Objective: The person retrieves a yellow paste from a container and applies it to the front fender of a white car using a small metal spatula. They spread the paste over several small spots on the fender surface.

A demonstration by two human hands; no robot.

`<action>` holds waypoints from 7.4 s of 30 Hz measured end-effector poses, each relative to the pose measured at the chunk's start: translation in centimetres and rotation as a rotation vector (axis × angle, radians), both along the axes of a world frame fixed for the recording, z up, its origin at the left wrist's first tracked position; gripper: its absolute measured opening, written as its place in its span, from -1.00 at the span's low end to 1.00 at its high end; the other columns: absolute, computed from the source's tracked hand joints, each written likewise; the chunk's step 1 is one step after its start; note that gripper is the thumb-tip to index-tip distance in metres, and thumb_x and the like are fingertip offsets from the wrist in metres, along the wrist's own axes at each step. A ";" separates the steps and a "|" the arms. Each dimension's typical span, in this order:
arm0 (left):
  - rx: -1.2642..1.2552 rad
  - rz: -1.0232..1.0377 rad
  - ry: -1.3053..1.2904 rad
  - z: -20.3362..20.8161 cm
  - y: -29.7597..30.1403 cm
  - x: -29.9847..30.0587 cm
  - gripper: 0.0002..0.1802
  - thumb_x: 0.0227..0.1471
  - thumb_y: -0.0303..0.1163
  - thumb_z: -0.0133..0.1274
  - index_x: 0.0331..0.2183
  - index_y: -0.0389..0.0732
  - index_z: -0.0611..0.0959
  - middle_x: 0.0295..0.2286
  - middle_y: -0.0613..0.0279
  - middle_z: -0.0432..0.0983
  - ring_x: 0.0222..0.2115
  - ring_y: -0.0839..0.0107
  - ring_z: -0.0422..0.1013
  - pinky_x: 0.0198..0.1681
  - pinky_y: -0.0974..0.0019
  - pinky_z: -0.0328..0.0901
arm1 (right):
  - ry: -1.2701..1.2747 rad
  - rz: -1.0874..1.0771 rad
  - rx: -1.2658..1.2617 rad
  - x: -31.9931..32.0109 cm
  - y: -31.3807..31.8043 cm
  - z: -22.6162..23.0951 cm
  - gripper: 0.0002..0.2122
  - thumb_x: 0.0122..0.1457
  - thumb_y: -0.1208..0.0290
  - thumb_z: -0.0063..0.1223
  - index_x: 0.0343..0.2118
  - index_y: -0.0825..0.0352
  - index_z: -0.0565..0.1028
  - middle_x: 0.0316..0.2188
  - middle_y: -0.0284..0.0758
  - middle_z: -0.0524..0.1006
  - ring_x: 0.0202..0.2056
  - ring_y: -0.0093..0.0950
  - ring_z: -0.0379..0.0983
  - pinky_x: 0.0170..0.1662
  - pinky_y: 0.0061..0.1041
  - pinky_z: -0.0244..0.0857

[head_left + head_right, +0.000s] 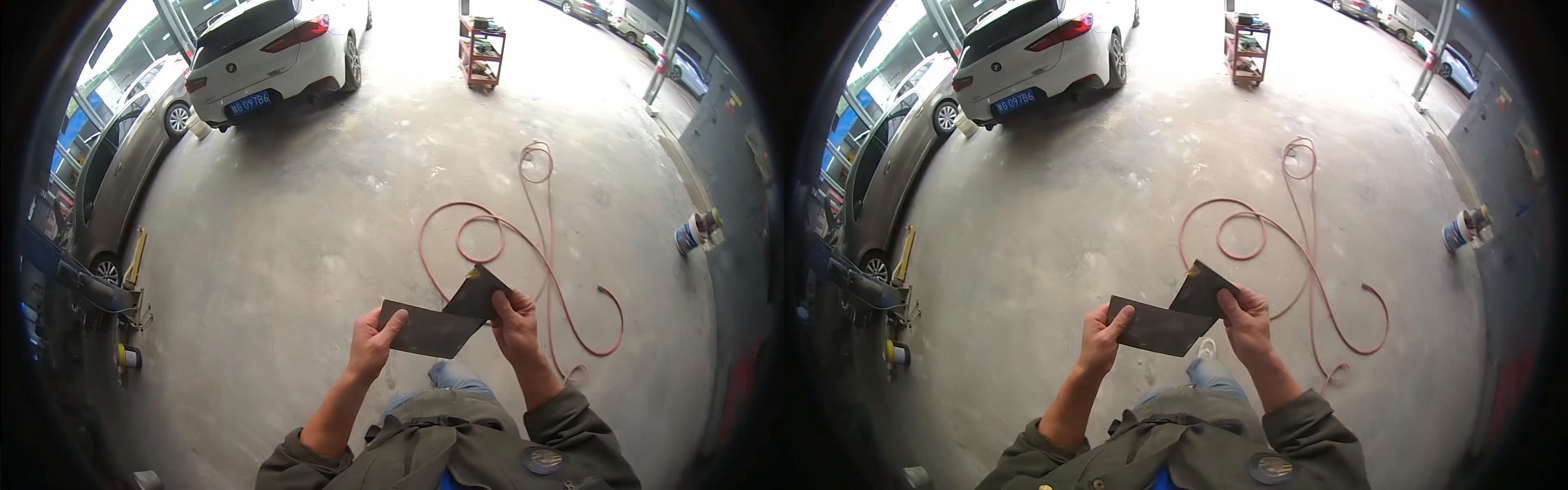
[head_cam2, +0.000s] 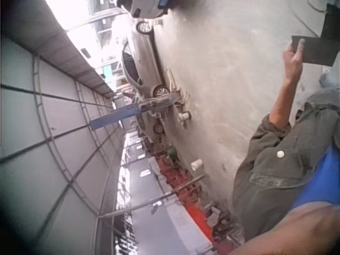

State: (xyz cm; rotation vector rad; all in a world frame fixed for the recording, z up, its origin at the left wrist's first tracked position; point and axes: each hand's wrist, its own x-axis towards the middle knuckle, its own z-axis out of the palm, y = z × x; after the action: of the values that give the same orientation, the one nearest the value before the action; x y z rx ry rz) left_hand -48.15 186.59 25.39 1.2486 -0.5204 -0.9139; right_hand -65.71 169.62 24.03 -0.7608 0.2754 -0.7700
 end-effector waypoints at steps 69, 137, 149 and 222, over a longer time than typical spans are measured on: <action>-0.013 0.105 -0.285 6.1 -208.1 174.6 -0.77 0.16 -0.37 0.09 -0.32 -0.39 0.63 -0.50 0.34 0.58 -0.48 0.66 0.37 -0.41 0.52 0.27 | 0.318 0.215 -0.812 177.1 -209.8 10.9 -0.77 0.13 0.69 0.04 -0.16 0.40 0.58 -0.24 -0.23 0.61 -0.21 -0.46 0.54 -0.14 -0.54 0.38; -0.077 0.218 -0.342 3.6 -385.3 325.0 -0.68 0.13 -0.40 0.08 -0.25 -0.56 0.57 -0.33 0.00 0.57 -0.37 0.28 0.44 -0.23 0.26 0.37 | 0.725 -0.572 -0.619 317.9 -384.9 7.8 -0.80 0.23 0.42 0.05 -0.13 0.35 0.56 -0.32 -0.29 0.60 -0.36 -0.55 0.46 -0.24 -0.53 0.34; -0.073 0.155 -0.135 5.5 -399.8 341.0 -0.85 0.05 -0.45 0.19 -0.36 -0.36 0.63 -0.49 0.39 0.54 -0.48 0.67 0.35 -0.40 0.53 0.26 | 0.338 0.292 -0.548 343.7 -400.9 12.0 -0.80 0.20 0.63 0.00 -0.15 0.46 0.57 -0.24 -0.26 0.62 -0.22 -0.57 0.52 -0.12 -0.57 0.41; -0.121 1.975 -0.105 -41.6 -400.0 377.1 -0.79 0.16 -0.46 0.01 -0.16 -0.33 0.51 -0.21 0.12 0.54 -0.21 0.39 0.46 -0.08 0.29 0.34 | -0.255 0.742 -1.036 411.6 -401.5 -46.0 -0.79 0.08 0.76 0.04 -0.26 0.39 0.59 -0.28 -0.23 0.57 -0.25 -0.40 0.48 -0.19 -0.52 0.34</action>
State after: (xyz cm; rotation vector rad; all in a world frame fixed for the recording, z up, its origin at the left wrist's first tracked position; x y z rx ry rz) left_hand 328.95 -213.43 -16.18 1.0601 0.6296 0.8446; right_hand 345.91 -231.91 -21.97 -1.5910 -0.6778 -0.2360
